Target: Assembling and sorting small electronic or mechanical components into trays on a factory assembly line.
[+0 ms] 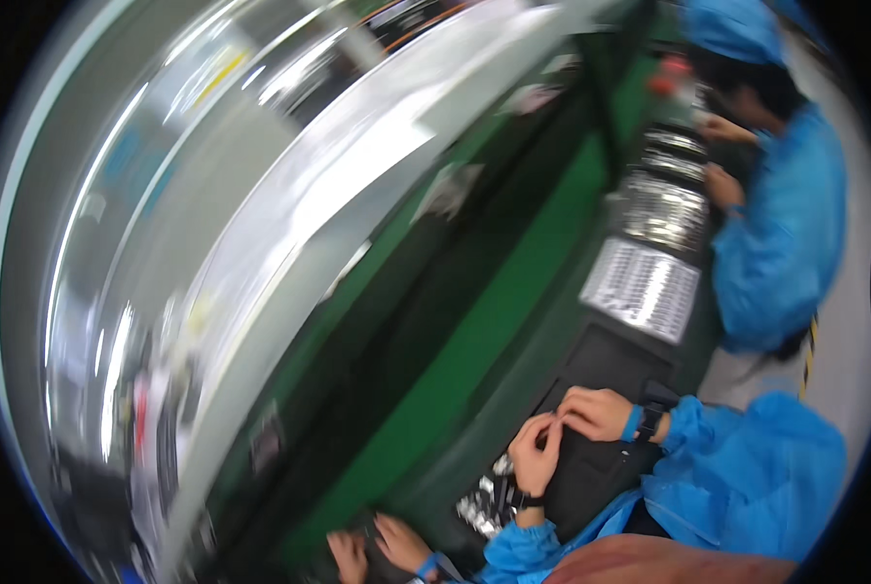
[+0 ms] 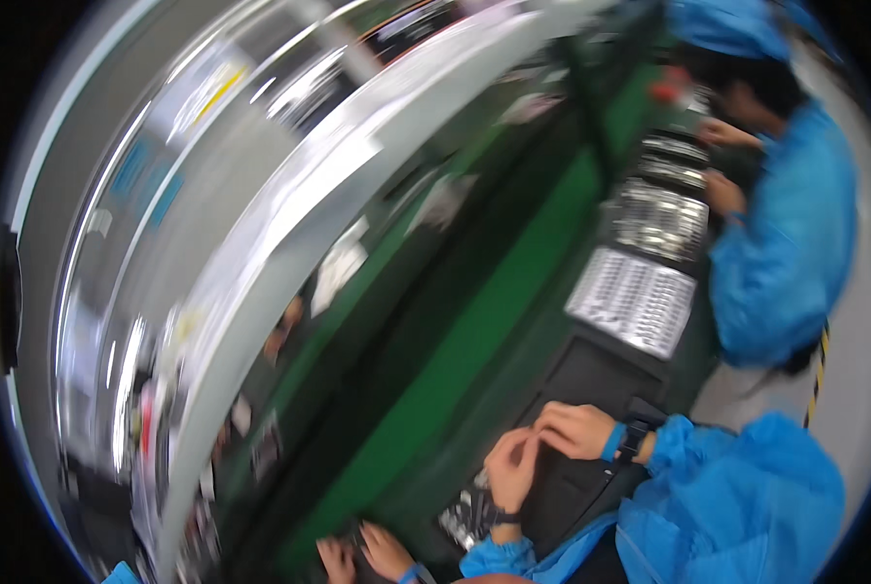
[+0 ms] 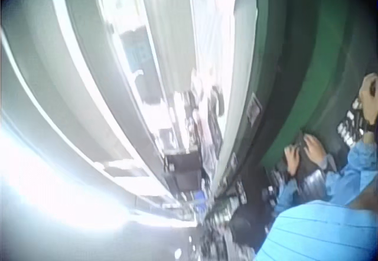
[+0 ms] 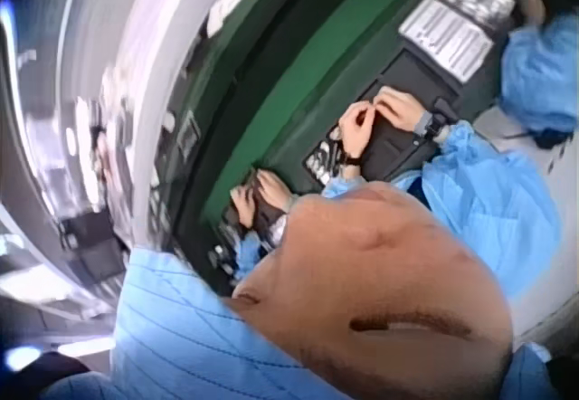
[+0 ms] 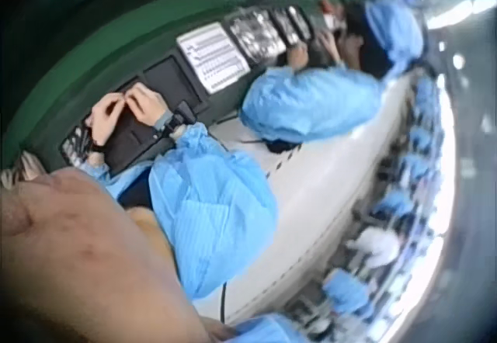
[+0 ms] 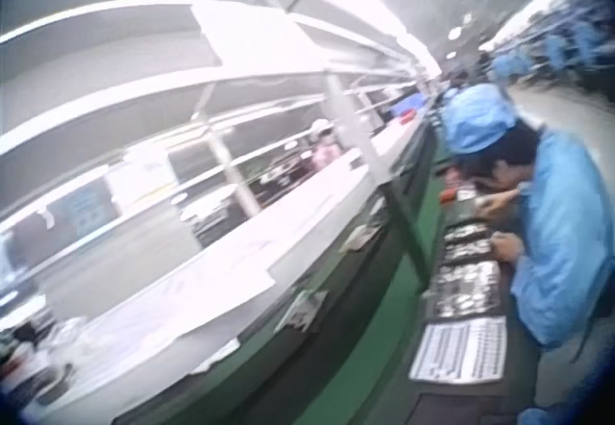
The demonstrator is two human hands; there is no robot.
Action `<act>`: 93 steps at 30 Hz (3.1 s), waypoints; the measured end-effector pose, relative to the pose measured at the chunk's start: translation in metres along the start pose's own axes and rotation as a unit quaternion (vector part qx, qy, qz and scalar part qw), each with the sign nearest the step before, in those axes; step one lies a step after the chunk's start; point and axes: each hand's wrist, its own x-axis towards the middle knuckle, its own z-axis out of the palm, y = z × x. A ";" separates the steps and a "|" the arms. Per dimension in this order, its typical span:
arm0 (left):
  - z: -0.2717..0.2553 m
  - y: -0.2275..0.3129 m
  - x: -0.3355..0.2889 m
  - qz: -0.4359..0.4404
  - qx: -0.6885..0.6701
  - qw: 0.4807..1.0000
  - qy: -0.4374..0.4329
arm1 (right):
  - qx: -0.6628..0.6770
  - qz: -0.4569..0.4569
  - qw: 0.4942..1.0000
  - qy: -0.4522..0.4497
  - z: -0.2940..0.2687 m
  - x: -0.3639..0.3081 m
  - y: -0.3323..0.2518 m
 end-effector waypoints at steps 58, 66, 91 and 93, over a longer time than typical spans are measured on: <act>0.010 -0.040 0.001 -0.074 -0.166 0.983 0.009 | 0.170 0.192 0.964 0.064 0.005 -0.004 0.027; 0.008 -0.009 0.001 -0.076 0.009 0.997 -0.010 | 0.184 0.039 0.982 -0.028 -0.013 0.087 0.012; -0.009 0.051 0.018 0.033 0.196 0.978 0.066 | 0.001 -0.043 0.994 -0.096 0.024 0.121 0.072; -0.025 0.050 0.031 0.019 0.229 0.963 0.138 | 0.005 -0.049 0.994 -0.102 0.022 0.117 0.066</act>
